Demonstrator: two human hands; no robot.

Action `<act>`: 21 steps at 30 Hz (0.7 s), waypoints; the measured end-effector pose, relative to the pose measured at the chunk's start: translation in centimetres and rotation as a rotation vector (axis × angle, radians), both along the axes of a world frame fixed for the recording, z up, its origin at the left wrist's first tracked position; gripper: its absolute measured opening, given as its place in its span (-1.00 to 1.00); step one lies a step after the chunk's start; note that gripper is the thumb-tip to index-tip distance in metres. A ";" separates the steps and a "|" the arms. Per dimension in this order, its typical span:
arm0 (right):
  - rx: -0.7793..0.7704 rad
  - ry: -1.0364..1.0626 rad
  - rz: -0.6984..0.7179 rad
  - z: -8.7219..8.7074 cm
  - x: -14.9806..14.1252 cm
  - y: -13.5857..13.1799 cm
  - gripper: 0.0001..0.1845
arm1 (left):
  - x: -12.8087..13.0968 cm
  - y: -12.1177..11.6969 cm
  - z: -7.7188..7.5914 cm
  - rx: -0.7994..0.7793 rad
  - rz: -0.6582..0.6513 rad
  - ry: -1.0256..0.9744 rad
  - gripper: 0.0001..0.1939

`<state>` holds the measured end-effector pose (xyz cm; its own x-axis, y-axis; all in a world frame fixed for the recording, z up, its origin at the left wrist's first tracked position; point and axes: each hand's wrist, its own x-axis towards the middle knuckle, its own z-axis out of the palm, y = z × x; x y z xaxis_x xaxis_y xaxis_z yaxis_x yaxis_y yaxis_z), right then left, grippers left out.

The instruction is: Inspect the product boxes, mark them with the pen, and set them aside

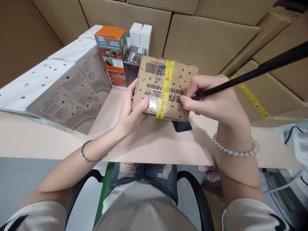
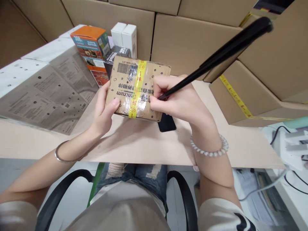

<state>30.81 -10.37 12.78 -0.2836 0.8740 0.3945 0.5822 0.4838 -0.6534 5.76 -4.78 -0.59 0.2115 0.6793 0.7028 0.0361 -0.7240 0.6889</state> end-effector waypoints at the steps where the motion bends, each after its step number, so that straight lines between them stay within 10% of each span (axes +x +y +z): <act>1: 0.002 0.001 -0.015 0.0 -0.1 -0.1 -0.57 | 0.0 0.1 -0.1 0.022 0.007 0.020 -0.31; 11: -0.135 0.397 -0.141 -2.2 3.2 1.5 -0.33 | -0.7 0.2 0.6 0.172 0.153 0.178 -0.47; 16: -0.508 -0.391 -0.541 -5.4 6.3 2.4 -0.30 | -1.3 0.4 1.1 0.206 0.145 0.259 -0.31; 21: -0.534 -0.884 -0.645 -8.8 6.2 3.2 -0.30 | -1.9 0.8 2.3 0.245 0.089 0.392 0.11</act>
